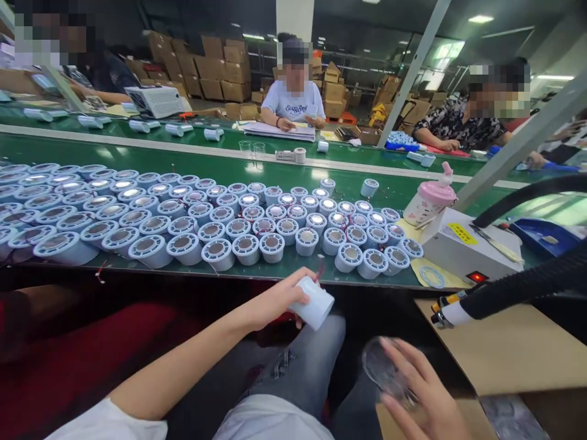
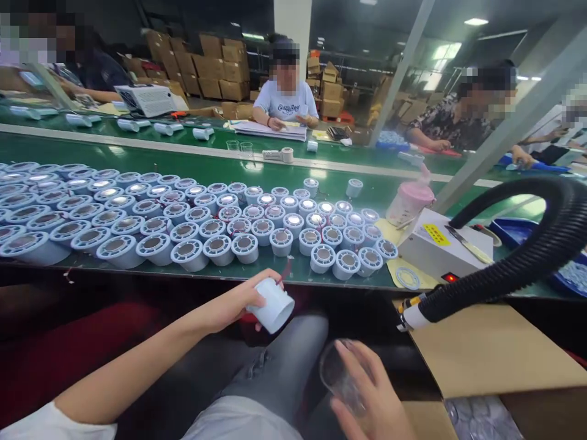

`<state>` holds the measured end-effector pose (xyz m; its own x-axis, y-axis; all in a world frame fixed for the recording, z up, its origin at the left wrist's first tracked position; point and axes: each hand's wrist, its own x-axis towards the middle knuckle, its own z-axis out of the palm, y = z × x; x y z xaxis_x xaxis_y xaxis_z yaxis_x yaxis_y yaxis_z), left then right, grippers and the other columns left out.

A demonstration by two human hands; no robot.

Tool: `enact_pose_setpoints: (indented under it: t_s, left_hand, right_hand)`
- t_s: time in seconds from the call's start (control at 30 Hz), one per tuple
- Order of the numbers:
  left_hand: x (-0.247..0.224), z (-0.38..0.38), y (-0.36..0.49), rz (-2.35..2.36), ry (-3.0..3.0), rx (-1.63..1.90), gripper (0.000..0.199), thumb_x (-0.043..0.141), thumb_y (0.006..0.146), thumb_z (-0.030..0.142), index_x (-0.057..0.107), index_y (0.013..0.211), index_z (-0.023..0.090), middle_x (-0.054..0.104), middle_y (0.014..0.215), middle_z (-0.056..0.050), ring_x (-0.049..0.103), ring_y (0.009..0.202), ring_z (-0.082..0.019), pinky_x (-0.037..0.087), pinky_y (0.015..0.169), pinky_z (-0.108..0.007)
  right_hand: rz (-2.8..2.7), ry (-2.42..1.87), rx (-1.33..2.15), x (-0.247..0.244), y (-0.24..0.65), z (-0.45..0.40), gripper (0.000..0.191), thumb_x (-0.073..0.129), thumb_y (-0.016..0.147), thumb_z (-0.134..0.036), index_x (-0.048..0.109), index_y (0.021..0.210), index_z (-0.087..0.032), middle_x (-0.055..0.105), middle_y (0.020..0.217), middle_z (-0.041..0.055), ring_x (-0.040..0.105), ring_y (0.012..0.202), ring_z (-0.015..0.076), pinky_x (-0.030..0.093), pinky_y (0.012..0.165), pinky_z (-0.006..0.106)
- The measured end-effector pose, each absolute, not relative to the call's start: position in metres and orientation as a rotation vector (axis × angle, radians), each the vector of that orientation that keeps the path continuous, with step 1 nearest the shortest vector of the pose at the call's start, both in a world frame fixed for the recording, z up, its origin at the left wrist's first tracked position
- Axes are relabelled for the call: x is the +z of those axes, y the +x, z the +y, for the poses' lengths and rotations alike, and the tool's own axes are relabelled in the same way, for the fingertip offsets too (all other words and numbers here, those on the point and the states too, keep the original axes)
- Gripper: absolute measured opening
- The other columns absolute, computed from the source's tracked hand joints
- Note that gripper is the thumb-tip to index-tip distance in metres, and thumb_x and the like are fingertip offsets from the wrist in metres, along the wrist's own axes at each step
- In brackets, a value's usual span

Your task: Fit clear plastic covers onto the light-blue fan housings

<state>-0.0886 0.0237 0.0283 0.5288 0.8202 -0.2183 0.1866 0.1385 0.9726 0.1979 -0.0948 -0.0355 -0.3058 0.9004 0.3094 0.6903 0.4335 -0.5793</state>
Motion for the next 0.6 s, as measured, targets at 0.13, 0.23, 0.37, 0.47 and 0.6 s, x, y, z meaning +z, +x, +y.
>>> enact_pose_setpoints:
  t_s: [0.13, 0.23, 0.37, 0.47, 0.6]
  left_hand:
    - [0.001, 0.009, -0.073, 0.711, 1.199, 0.328, 0.036, 0.051, 0.079, 0.046, 0.053, 0.101, 0.017, 0.055, 0.092, -0.003, 0.053, 0.07, -0.013, 0.039, 0.057, -0.022]
    - [0.0, 0.006, -0.067, 0.691, 1.499, 0.273, 0.031, 0.058, 0.082, 0.042, 0.059, 0.101, 0.018, 0.059, 0.095, -0.002, 0.053, 0.082, -0.014, 0.041, 0.073, -0.025]
    - [0.005, 0.004, -0.068, 0.798, 1.782, 0.406, 0.03, 0.066, 0.079, 0.037, 0.061, 0.103, 0.02, 0.059, 0.099, -0.002, 0.054, 0.089, -0.017, 0.043, 0.08, -0.027]
    - [-0.004, 0.002, -0.068, 0.818, 1.792, 0.536, 0.053, 0.078, 0.066, 0.042, 0.059, 0.112, 0.022, 0.057, 0.103, -0.003, 0.055, 0.09, -0.018, 0.046, 0.08, -0.029]
    - [-0.018, -0.001, -0.065, 0.724, 1.801, 0.605, 0.068, 0.086, 0.053, 0.043, 0.064, 0.114, 0.024, 0.053, 0.11, -0.008, 0.055, 0.103, -0.024, 0.047, 0.089, -0.036]
  right_hand:
    - [-2.22, -1.404, 0.089, -0.012, 0.145, -0.068, 0.053, 0.056, 0.083, -0.016, 0.049, 0.134, -0.03, 0.038, 0.142, 0.0148, 0.053, 0.114, 0.0337, 0.054, 0.085, 0.049]
    - [-2.248, -1.518, 0.174, -0.002, 0.134, -0.057, 0.039, 0.057, 0.078, -0.008, 0.065, 0.111, -0.027, 0.042, 0.139, 0.0132, 0.05, 0.114, 0.0345, 0.055, 0.078, 0.046]
    - [-2.139, -1.525, 0.665, 0.007, 0.141, -0.062, 0.008, 0.067, 0.076, -0.015, 0.065, 0.077, -0.023, 0.052, 0.126, 0.0079, 0.053, 0.112, 0.0286, 0.052, 0.084, 0.041]
    - [-1.922, -1.45, 0.96, 0.012, 0.142, -0.067, 0.015, 0.06, 0.085, -0.031, 0.064, 0.073, -0.021, 0.056, 0.114, 0.0076, 0.058, 0.104, 0.023, 0.05, 0.085, 0.035]
    - [-1.585, -1.444, 1.116, 0.011, 0.142, -0.067, 0.033, 0.054, 0.088, -0.036, 0.062, 0.062, -0.018, 0.06, 0.1, 0.0082, 0.06, 0.091, 0.0195, 0.051, 0.07, 0.027]
